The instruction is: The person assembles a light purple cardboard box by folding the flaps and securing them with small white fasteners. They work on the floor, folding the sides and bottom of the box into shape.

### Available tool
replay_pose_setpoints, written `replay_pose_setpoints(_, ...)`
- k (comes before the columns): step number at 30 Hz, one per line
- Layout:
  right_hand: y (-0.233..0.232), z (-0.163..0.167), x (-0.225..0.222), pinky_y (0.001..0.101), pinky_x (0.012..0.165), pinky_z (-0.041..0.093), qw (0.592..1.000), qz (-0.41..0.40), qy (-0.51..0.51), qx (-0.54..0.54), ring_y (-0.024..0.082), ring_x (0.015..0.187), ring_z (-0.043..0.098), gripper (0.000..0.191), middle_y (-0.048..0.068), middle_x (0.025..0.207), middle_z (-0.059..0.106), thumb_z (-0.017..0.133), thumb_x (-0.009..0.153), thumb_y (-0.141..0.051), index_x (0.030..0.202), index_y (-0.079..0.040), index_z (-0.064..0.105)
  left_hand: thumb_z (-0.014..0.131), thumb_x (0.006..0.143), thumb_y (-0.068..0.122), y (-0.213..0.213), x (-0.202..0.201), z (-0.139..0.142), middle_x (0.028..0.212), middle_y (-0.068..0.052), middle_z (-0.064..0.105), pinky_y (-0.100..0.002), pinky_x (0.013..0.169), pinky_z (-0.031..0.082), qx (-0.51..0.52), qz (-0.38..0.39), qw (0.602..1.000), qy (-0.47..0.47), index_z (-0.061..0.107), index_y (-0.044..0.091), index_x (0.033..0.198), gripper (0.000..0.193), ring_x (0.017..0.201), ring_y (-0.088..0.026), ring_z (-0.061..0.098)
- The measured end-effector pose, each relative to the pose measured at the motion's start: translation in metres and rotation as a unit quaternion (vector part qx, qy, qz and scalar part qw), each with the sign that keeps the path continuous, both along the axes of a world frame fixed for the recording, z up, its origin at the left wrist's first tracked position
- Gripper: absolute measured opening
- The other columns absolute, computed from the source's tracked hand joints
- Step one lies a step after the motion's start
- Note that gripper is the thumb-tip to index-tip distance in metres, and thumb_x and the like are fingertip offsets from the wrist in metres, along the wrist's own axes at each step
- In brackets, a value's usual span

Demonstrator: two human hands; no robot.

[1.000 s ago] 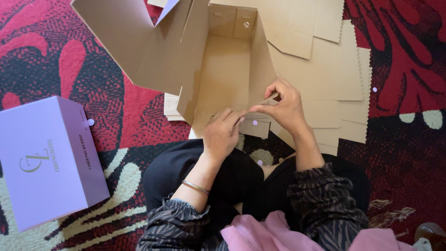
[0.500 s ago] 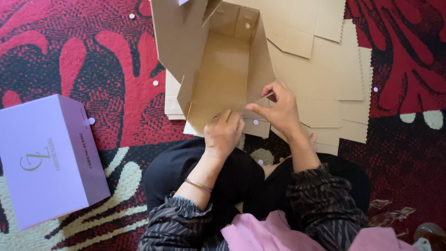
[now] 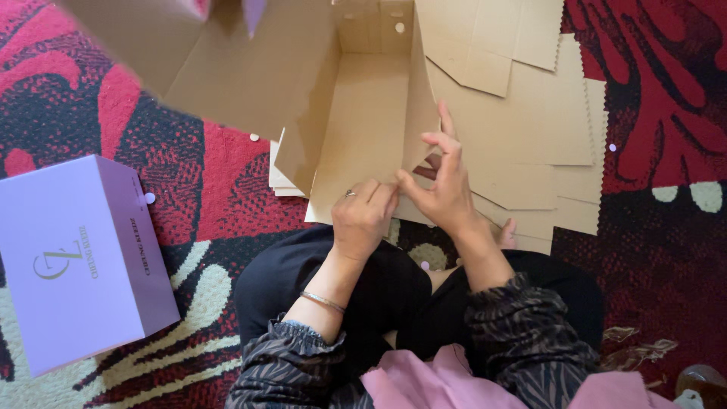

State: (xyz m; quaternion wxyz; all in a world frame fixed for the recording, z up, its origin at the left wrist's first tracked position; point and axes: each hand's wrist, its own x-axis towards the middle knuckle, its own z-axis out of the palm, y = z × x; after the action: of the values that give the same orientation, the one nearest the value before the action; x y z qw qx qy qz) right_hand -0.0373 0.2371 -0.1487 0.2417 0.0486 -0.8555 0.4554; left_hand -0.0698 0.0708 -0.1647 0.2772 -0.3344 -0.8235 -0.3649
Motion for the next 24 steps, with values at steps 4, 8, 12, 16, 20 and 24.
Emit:
replay_pose_setpoints(4,-0.001,-0.005,0.005,0.0263,0.056,0.05,0.995,-0.08,-0.005,0.052,0.011,0.059,0.047,0.055,0.027,0.169,0.028,0.065,0.092,0.003,0.139,-0.002,0.037,0.079,0.086,0.017,0.004,0.001,0.002,0.073,-0.002,0.052,-0.035,0.06,0.048,-0.023,-0.012,0.999,0.033,0.058,0.015,0.075,0.024,0.067,-0.02,0.059)
replay_pose_setpoints(8,-0.001,-0.005,0.005,0.0255,0.058,0.047,0.994,-0.096,0.001,0.058,0.01,0.06,0.05,0.05,0.025,0.168,0.034,0.061,0.097,0.0,0.142,-0.001,0.04,0.08,0.085,0.017,0.005,0.001,0.003,0.072,-0.002,0.05,-0.035,0.061,0.049,-0.019,-0.027,0.998,0.05,0.054,0.016,0.071,0.03,0.067,-0.02,0.058)
replay_pose_setpoints(12,-0.003,0.007,0.003,0.026,0.056,0.047,0.995,-0.08,-0.039,0.041,0.011,0.058,0.051,0.048,0.025,0.17,0.033,0.066,0.095,-0.001,0.137,-0.006,0.043,0.078,0.086,0.012,0.004,0.001,0.004,0.074,-0.003,0.051,-0.035,0.062,0.049,-0.012,-0.049,0.997,0.061,0.054,0.014,0.072,0.027,0.07,-0.021,0.058)
replay_pose_setpoints(16,0.01,0.037,0.005,0.0315,0.081,0.057,0.991,0.101,-0.081,-0.013,0.024,0.101,0.062,0.059,0.027,0.171,0.013,0.074,0.089,0.004,0.136,-0.008,0.041,0.078,0.084,0.01,0.002,0.002,0.004,0.073,-0.004,0.051,-0.035,0.062,0.049,-0.02,-0.037,0.998,0.055,0.053,0.013,0.07,0.028,0.068,-0.021,0.057)
replay_pose_setpoints(20,0.023,0.049,0.006,0.038,0.106,0.051,0.982,0.154,-0.108,0.037,0.033,0.139,0.054,0.074,0.027,0.17,0.01,0.082,0.079,0.005,0.138,-0.008,0.038,0.079,0.084,0.01,0.002,0.003,0.005,0.074,-0.003,0.053,-0.035,0.062,0.05,-0.01,-0.016,0.998,0.054,0.054,0.013,0.071,0.028,0.069,-0.021,0.059)
replay_pose_setpoints(24,0.027,0.036,0.0,0.0361,0.1,0.055,0.988,0.115,-0.057,0.081,0.032,0.135,0.057,0.069,0.022,0.172,0.021,0.088,0.081,-0.006,0.127,-0.011,0.037,0.079,0.083,0.012,0.0,0.003,0.004,0.074,-0.003,0.053,-0.036,0.062,0.05,-0.001,-0.022,0.999,0.033,0.056,0.012,0.071,0.026,0.069,-0.022,0.058)
